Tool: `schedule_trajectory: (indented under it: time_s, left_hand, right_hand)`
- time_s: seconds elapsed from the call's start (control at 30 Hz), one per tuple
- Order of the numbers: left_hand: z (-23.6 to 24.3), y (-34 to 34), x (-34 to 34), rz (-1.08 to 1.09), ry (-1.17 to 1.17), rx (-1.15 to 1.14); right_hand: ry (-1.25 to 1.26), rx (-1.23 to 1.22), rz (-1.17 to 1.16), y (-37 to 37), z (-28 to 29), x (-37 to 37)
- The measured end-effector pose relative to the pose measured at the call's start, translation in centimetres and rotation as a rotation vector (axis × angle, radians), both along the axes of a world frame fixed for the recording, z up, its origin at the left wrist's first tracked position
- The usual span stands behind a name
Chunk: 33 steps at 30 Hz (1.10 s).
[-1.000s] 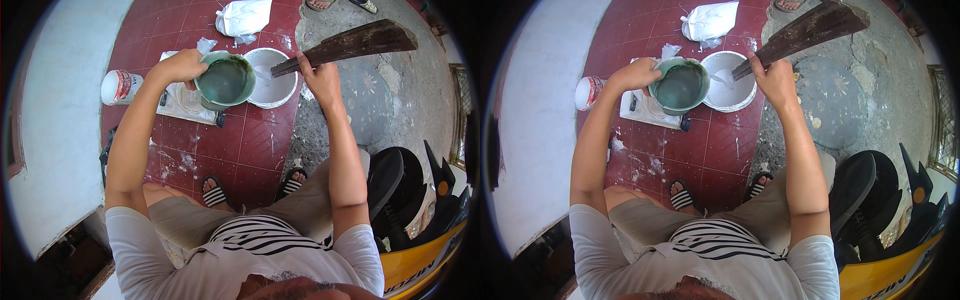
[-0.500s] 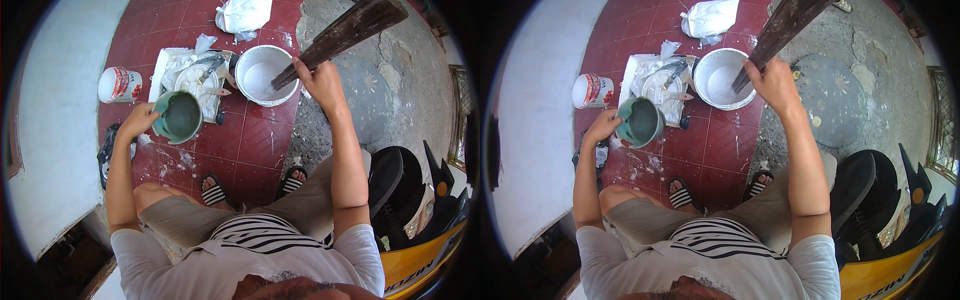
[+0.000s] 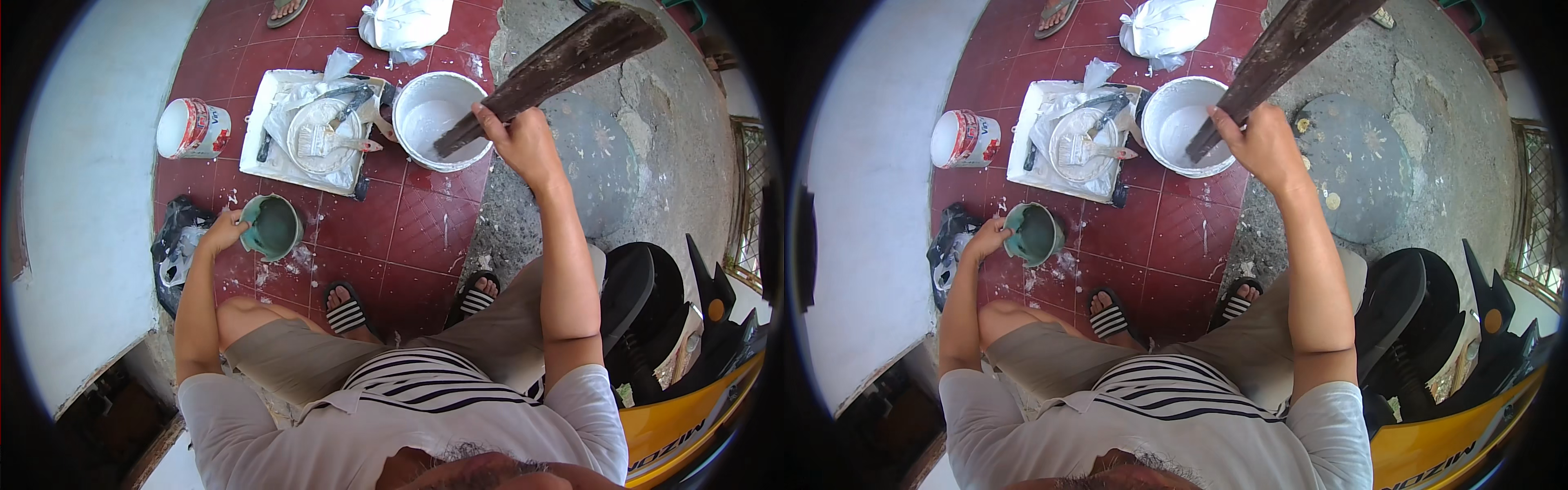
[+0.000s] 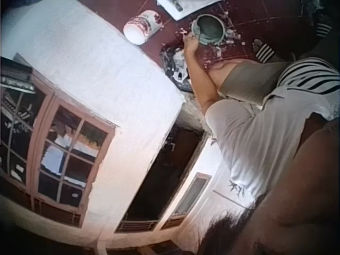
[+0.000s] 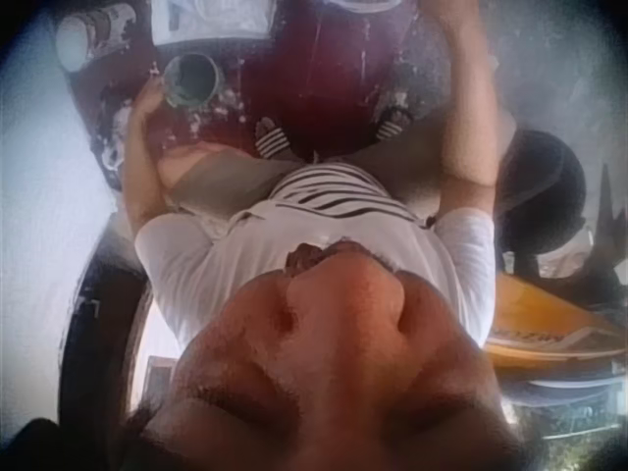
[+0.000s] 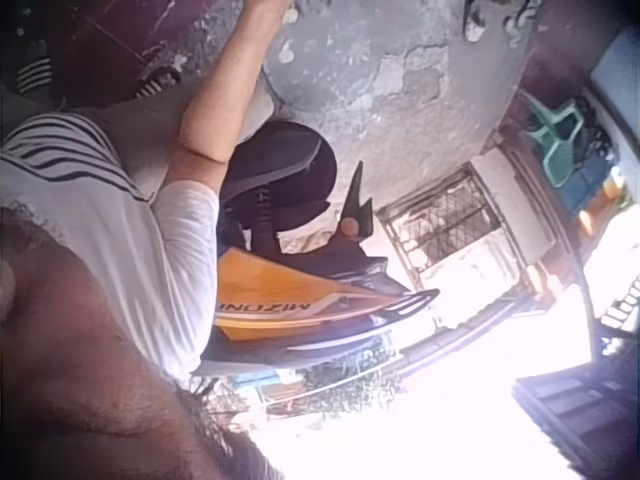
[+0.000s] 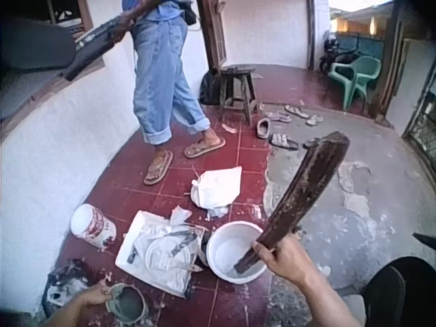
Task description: The person washes a container in water outside, stirs paint in a bucket using a wooden board, and carries the bucket and a paintbrush inside the house.
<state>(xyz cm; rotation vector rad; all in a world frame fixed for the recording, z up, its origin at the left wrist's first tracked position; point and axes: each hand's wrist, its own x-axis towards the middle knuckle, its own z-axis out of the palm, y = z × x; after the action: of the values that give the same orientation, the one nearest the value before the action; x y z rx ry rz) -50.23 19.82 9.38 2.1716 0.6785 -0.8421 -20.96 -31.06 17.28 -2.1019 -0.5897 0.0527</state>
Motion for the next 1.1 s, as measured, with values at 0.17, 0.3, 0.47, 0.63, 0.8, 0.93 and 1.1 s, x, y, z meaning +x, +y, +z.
schedule_trajectory:
  time_s: [0.17,0.3,0.47,0.63,0.8,0.93,1.1]
  left_hand:
    - [-1.6,1.0,-0.5,0.097,0.003,-0.047]
    - [-2.7,0.9,-0.5,0.235,0.003,-0.108]
    - [-3.6,1.3,-0.8,0.293,0.070,-0.050]
    - [-4.3,1.5,-1.1,0.323,0.075,-0.066]
    - [-5.2,1.5,-1.0,0.379,0.074,-0.126]
    - [-6.0,2.0,-1.4,0.395,0.083,-0.136]
    - [-7.2,2.5,-2.0,0.403,0.068,-0.135]
  right_hand:
    - [-0.239,-0.145,-0.127,-1.6,0.2,1.5]
    - [-0.249,-0.023,-0.097,-0.1,-1.0,1.0]
    - [-0.203,0.046,0.062,1.1,-1.2,0.0]
    - [0.043,-0.008,-0.011,-0.8,0.2,0.6]
    - [-0.263,-0.067,-0.106,-0.5,-0.3,1.0]
    - [-0.199,-0.016,-0.035,0.8,-1.1,0.2]
    - [-0.025,0.056,0.082,1.4,-0.6,-0.7]
